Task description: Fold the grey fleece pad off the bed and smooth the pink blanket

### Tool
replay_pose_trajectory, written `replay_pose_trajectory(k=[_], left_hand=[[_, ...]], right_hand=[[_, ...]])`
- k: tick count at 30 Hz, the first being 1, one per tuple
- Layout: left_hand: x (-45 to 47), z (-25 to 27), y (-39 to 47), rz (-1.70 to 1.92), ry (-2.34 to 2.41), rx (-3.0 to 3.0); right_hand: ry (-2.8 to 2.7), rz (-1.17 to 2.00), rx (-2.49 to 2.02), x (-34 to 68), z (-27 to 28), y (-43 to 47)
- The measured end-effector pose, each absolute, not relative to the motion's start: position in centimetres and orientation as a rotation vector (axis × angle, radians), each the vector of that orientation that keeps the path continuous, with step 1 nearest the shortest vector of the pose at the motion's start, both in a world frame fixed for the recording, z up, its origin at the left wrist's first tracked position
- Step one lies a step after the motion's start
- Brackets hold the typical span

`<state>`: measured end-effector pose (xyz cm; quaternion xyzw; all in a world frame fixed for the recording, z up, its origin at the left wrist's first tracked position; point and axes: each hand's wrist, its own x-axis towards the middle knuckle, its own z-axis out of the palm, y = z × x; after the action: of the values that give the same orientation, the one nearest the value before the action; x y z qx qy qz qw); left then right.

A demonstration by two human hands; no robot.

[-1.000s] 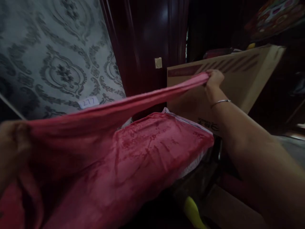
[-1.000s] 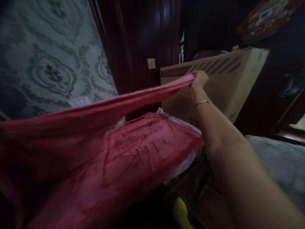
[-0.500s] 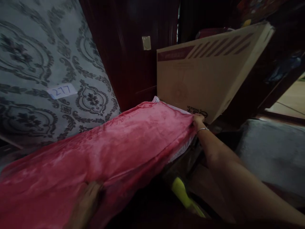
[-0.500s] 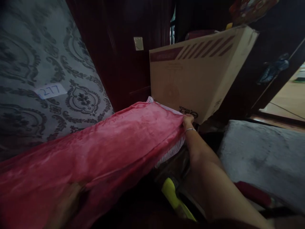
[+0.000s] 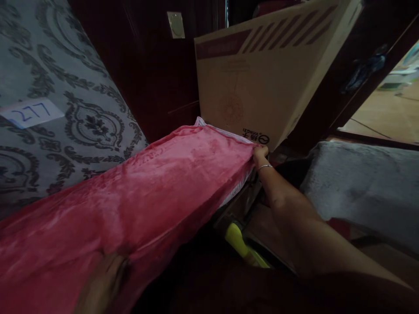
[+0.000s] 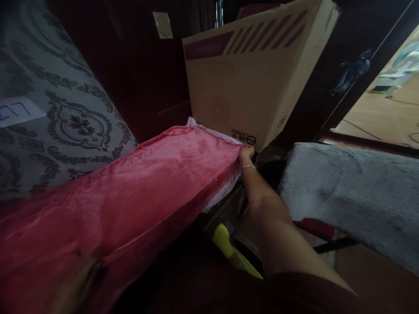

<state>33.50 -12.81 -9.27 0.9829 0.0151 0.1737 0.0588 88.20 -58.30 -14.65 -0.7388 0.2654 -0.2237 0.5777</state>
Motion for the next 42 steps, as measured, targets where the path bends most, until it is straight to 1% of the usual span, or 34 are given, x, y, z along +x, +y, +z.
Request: replay_pose_trajectory(k=[4, 9, 14, 16, 18, 21, 24, 30, 33, 42], left_hand=[[34.1, -8.0, -12.8, 0.449, 0.052, 2.957], [36.2, -5.8, -13.0, 0.503, 0.064, 2.931], [41.4, -4.1, -14.0, 0.404, 0.090, 2.846], [43.7, -3.8, -13.9, 0.348, 0.123, 2.805], [46.1, -3.7, -13.5, 0.311, 0.131, 2.780], [49.7, -3.6, -12.4, 0.299, 0.191, 2.795], [53.5, -3.4, -11.1, 0.313, 0.299, 2.829], [60.6, -3.9, -8.2, 0.341, 0.549, 2.848], [63.3, -4.3, -6.8, 0.345, 0.575, 2.904], [67.9, -6.1, -4.5, 0.209, 0.665, 2.984]], right_hand=[[0.653, -0.543, -1.794, 87.5, -14.0, -58.2], [0.586, -0.637, -1.913, 85.7, -12.7, -57.4], [0.125, -0.828, -2.171, 84.0, -11.3, -55.0], [-0.056, -0.838, -2.196, 83.9, -10.6, -53.5], [-0.239, -0.767, -2.210, 84.1, -10.1, -51.8], [-0.529, -0.559, -2.286, 84.7, -9.4, -48.5], [-0.716, -0.421, -2.329, 85.7, -8.9, -44.6], [-0.936, -0.306, -2.373, 88.6, -8.2, -37.3], [-1.012, -0.271, -2.397, 90.1, -8.1, -34.4], [-1.135, -0.177, -2.448, 93.2, -9.3, -28.4]])
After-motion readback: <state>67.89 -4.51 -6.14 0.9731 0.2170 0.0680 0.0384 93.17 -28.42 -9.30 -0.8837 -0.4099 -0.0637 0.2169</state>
